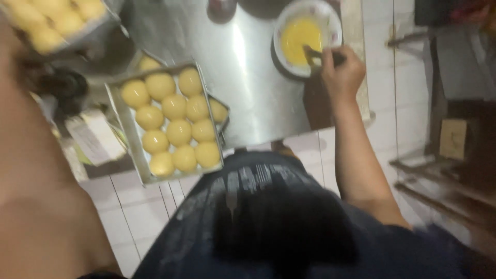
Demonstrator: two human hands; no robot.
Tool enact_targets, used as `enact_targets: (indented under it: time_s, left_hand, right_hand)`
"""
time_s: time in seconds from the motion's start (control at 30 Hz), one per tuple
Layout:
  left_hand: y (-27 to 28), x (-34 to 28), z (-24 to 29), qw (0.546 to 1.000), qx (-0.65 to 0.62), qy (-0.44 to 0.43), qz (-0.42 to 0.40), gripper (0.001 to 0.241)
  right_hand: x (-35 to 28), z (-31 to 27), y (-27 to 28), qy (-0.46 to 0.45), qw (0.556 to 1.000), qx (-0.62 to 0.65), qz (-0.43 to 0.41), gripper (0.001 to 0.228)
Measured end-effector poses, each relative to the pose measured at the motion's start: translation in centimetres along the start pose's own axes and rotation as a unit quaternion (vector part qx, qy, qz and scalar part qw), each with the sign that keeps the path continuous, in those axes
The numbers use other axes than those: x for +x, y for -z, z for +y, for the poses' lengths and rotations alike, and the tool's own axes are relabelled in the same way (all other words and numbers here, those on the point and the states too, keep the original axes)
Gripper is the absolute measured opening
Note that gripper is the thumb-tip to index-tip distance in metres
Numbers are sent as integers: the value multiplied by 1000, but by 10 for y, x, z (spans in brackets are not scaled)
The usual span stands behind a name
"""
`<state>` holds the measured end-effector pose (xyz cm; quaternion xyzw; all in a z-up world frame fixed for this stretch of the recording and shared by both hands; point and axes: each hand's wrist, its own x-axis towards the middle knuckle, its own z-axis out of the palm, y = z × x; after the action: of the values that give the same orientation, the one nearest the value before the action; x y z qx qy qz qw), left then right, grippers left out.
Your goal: Brushing egg wash onto dough balls in metal trays using a pastry brush.
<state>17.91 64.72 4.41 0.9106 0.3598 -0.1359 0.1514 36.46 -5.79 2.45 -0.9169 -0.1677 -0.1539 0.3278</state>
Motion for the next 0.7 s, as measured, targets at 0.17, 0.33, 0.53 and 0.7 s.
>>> enact_targets:
  time_s: [0.17, 0.33, 0.53, 0.7]
  left_hand:
    - [-32, 49, -25, 998, 12, 66, -21, 60]
    - [-24, 20, 3, 933, -210, 263, 127, 88]
    - [-13, -7, 23, 964, -164, 136, 160, 82]
    - [1, -112, 82, 960, -175, 42, 214, 77]
  right_hand:
    - [6, -8, -7, -85, 994, 39, -47, 20]
    - [-2, -32, 31, -37, 994, 100, 27, 13]
    - [-12, -18, 44, -33, 986, 164, -3, 14]
    - [3, 22, 36, 52, 987, 154, -15, 13]
